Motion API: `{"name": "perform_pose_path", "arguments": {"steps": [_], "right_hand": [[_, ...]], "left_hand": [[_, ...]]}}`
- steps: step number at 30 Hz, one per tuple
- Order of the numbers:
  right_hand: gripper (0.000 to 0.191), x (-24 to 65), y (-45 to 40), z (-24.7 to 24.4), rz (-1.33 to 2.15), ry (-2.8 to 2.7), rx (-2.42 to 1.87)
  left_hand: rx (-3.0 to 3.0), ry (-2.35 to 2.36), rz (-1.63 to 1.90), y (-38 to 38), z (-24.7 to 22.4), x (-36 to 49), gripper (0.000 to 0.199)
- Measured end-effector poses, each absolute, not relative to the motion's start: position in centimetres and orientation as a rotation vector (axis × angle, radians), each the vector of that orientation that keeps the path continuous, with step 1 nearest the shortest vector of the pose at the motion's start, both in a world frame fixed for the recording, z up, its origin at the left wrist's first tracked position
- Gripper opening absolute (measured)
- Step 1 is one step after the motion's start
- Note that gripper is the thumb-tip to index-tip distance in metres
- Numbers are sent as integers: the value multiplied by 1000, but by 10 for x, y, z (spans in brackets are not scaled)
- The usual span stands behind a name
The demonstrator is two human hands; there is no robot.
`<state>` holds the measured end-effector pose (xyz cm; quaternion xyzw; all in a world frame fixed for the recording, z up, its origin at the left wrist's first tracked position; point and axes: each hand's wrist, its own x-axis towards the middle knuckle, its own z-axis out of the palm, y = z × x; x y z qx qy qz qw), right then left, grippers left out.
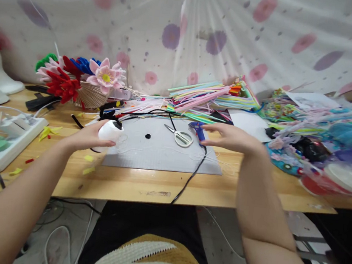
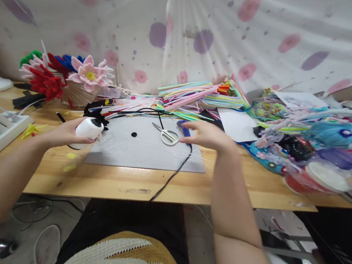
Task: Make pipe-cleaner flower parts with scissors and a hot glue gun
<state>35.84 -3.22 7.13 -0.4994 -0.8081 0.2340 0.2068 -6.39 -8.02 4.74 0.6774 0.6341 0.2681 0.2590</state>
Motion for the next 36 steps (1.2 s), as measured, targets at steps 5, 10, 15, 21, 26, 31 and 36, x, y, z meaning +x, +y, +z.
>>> {"name": "perform_pose_path", "arguments": {"steps": [5, 10, 15, 21, 26, 31, 36], "right_hand": [[88, 217, -27, 25, 1389, -2084, -904], [104, 145, -39, -29, 2089, -1632, -646], [54, 137, -41, -30, 2241, -1692, -533], [38, 207, -9, -5, 1965, -1615, -658], [44, 249, 6, 23, 1751, -1422, -595], [50, 263, 14, 44, 1427, -1056, -662], [49, 298, 15, 55, 1074, -766, -710]], "left_hand": [[1906, 1591, 706, -73, 55, -37, 70], [1559, 1431, 984, -73, 52, -29, 63], [1347, 1287, 1094, -79, 56, -39, 53], [1689, 1682, 781, -89, 51, -73, 72], [1941, 1639, 206, -87, 33, -78, 70], [1956, 1495, 112, -87, 36, -79, 67], [1780, 1667, 363, -94, 40, -114, 62]]}}
